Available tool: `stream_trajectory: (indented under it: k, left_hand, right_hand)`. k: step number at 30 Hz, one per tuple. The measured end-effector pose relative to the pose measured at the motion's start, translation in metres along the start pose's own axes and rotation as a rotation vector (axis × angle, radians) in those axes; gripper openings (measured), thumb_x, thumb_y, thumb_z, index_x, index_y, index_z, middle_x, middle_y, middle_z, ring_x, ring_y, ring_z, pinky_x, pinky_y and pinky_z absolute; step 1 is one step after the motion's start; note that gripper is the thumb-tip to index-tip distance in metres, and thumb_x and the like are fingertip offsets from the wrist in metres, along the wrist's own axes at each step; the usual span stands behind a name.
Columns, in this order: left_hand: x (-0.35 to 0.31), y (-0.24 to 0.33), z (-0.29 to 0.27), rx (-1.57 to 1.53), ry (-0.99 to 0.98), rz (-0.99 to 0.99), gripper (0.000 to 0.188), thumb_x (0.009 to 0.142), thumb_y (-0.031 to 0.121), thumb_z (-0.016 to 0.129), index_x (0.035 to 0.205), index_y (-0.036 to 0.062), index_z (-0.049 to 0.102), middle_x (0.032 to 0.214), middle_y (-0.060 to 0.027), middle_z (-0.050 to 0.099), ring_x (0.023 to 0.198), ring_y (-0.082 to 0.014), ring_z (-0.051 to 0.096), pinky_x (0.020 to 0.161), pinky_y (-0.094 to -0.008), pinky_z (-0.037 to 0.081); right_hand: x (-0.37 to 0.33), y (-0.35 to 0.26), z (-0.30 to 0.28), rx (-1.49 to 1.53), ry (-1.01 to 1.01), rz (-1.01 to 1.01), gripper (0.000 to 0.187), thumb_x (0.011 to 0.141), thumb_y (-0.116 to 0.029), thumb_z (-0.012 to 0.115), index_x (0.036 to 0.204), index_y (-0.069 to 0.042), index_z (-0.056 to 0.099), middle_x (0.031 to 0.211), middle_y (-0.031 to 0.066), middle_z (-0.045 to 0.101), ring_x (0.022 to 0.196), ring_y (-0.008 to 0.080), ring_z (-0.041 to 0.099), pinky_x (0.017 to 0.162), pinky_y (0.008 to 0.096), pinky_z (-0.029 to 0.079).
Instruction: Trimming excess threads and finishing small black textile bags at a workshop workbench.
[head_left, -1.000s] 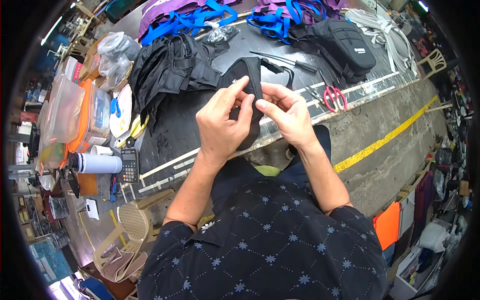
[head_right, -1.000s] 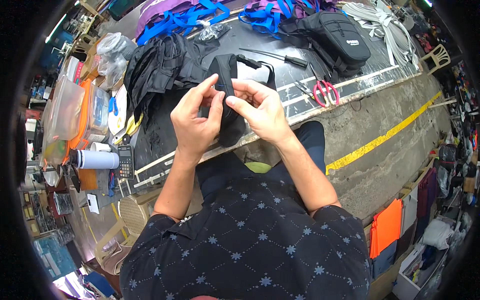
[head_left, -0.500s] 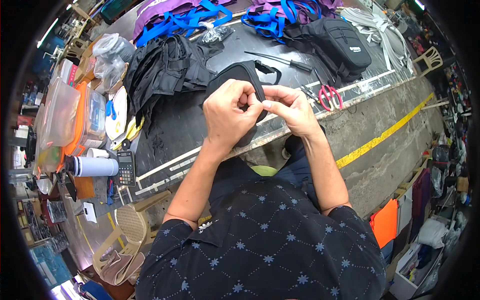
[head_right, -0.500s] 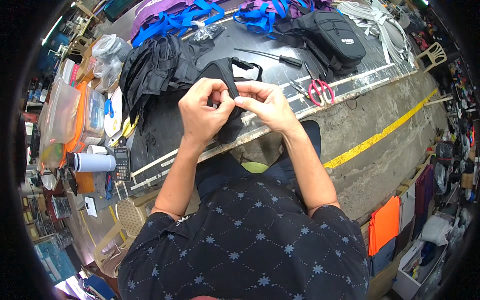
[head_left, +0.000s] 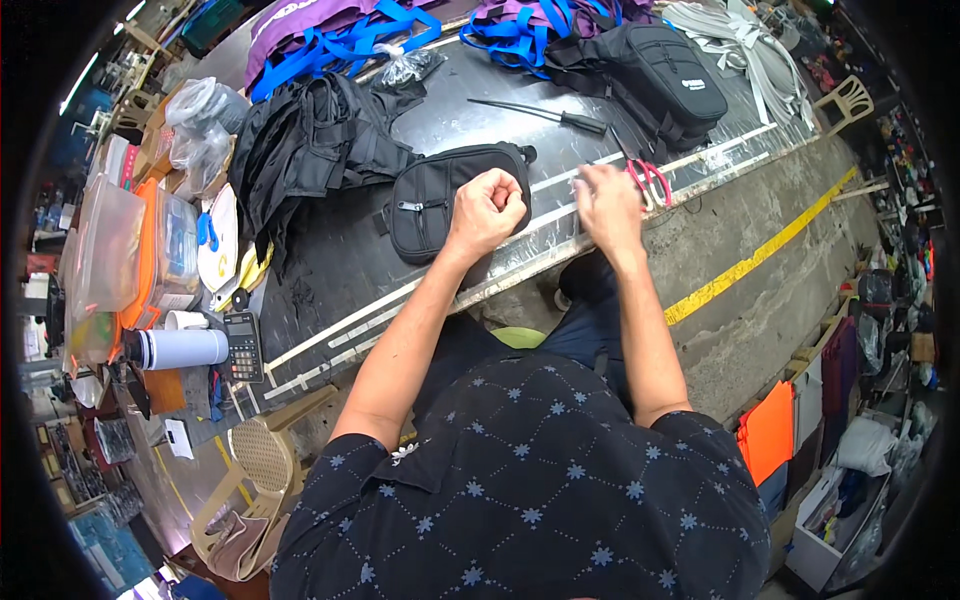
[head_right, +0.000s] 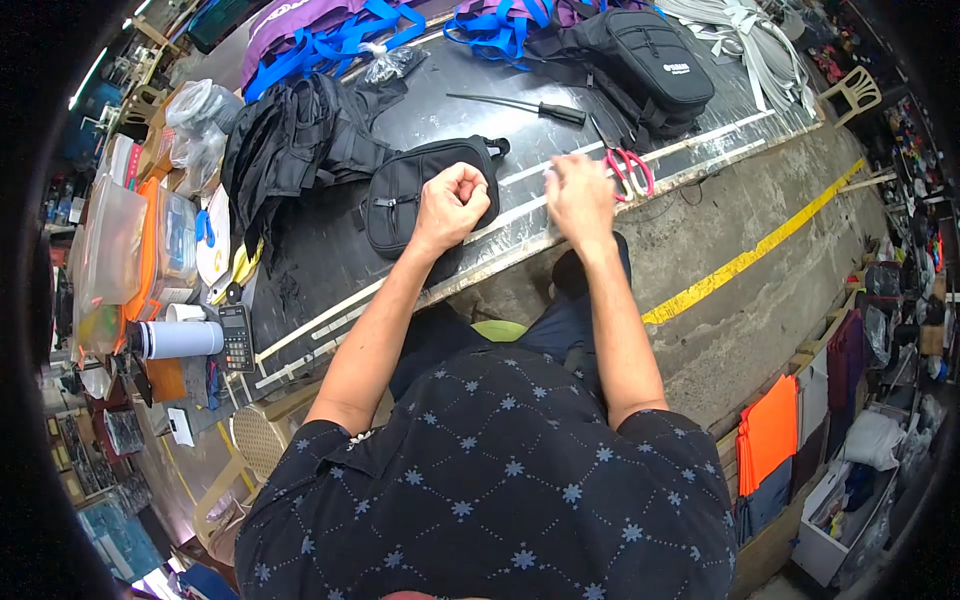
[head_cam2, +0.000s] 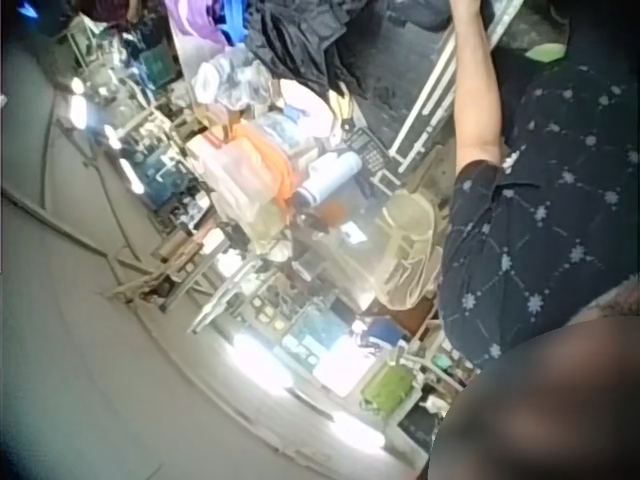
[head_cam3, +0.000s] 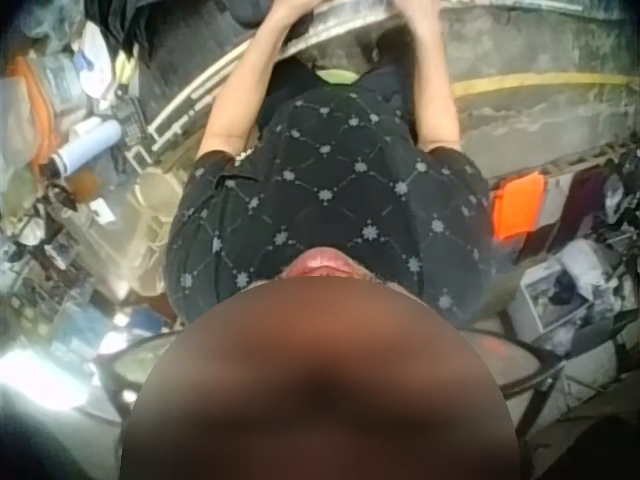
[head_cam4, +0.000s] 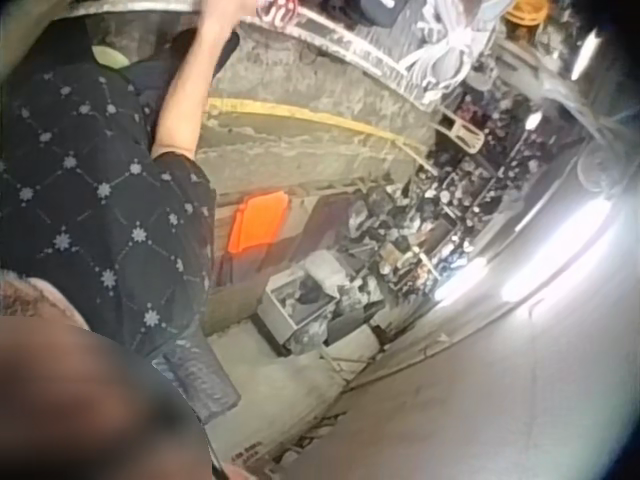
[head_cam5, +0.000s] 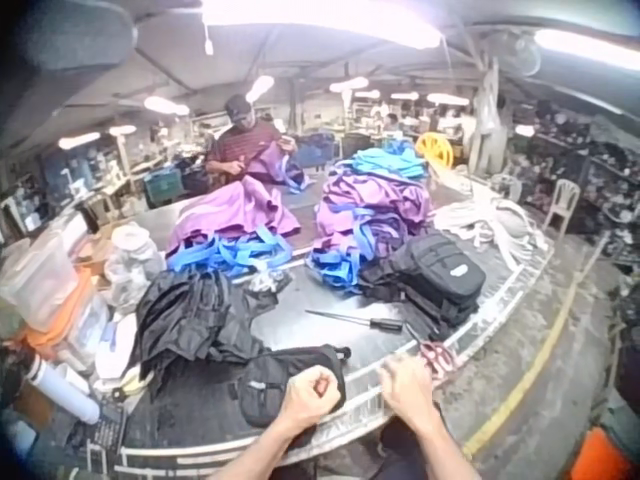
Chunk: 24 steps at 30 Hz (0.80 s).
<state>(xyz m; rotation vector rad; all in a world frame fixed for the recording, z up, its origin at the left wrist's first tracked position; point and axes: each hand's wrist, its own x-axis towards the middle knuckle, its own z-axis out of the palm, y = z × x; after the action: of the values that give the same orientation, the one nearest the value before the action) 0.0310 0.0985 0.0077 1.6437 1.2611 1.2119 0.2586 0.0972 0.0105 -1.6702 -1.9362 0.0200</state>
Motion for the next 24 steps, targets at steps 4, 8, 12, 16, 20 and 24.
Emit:
stream_trajectory:
  k: [4, 8, 12, 16, 20, 24]
  left_hand:
    - [-0.002, -0.001, -0.005, 0.064, -0.047, 0.065, 0.007, 0.086, 0.007, 0.069, 0.083, 0.0025, 0.065, 0.066, 0.0055, 0.051, 0.061, -0.0035, 0.045, 0.055, -0.0239, 0.040]
    - [-0.004, 0.000, -0.008, 0.072, -0.075, 0.049, 0.008, 0.080, 0.008, 0.070, 0.080, 0.0023, 0.064, 0.065, -0.0025, 0.054, 0.057, -0.0103, 0.050, 0.055, -0.0288, 0.043]
    - [-0.003, 0.002, -0.007, 0.095, -0.114, 0.061, 0.008, 0.080, 0.009, 0.070, 0.081, 0.0024, 0.065, 0.067, -0.0026, 0.056, 0.058, -0.0104, 0.051, 0.055, -0.0287, 0.044]
    - [-0.006, -0.001, -0.012, 0.099, -0.151, 0.063, 0.008, 0.084, 0.009, 0.070, 0.082, 0.0026, 0.064, 0.066, 0.0028, 0.051, 0.060, -0.0064, 0.046, 0.056, -0.0260, 0.041]
    - [-0.007, -0.001, -0.017, 0.095, -0.183, 0.065, 0.009, 0.083, 0.009, 0.070, 0.083, 0.0028, 0.065, 0.066, 0.0028, 0.052, 0.060, -0.0066, 0.047, 0.056, -0.0259, 0.041]
    - [-0.006, -0.002, -0.016, 0.096, -0.193, 0.104, 0.009, 0.083, 0.009, 0.071, 0.083, 0.0029, 0.065, 0.066, 0.0030, 0.053, 0.060, -0.0064, 0.047, 0.056, -0.0256, 0.041]
  right_hand:
    - [-0.003, 0.039, 0.009, -0.262, 0.065, 0.027, 0.029, 0.092, -0.026, 0.071, 0.115, -0.008, 0.076, 0.115, 0.0098, 0.068, 0.113, 0.0309, 0.058, 0.095, 0.0502, 0.045]
    - [0.009, 0.045, 0.015, -0.352, 0.110, -0.096, 0.024, 0.091, -0.027, 0.073, 0.107, -0.010, 0.076, 0.108, 0.0054, 0.067, 0.111, 0.0288, 0.057, 0.089, 0.0510, 0.044]
    - [0.012, 0.044, 0.025, -0.198, 0.208, -0.091, 0.018, 0.098, -0.022, 0.067, 0.111, -0.010, 0.069, 0.096, 0.0085, 0.068, 0.095, 0.0297, 0.064, 0.085, 0.0461, 0.045]
    - [-0.006, 0.007, 0.015, 0.245, 0.145, 0.090, 0.016, 0.105, -0.016, 0.057, 0.116, -0.005, 0.063, 0.094, 0.0143, 0.071, 0.086, 0.0350, 0.070, 0.076, 0.0477, 0.052]
    - [-0.033, -0.035, -0.013, 0.403, -0.011, 0.072, 0.031, 0.097, -0.017, 0.071, 0.123, -0.004, 0.061, 0.087, 0.0125, 0.068, 0.074, 0.0274, 0.069, 0.068, 0.0392, 0.054]
    - [-0.051, -0.042, -0.007, 0.358, 0.100, -0.176, 0.025, 0.089, -0.012, 0.079, 0.111, -0.003, 0.072, 0.087, 0.0124, 0.069, 0.072, 0.0266, 0.070, 0.064, 0.0363, 0.055]
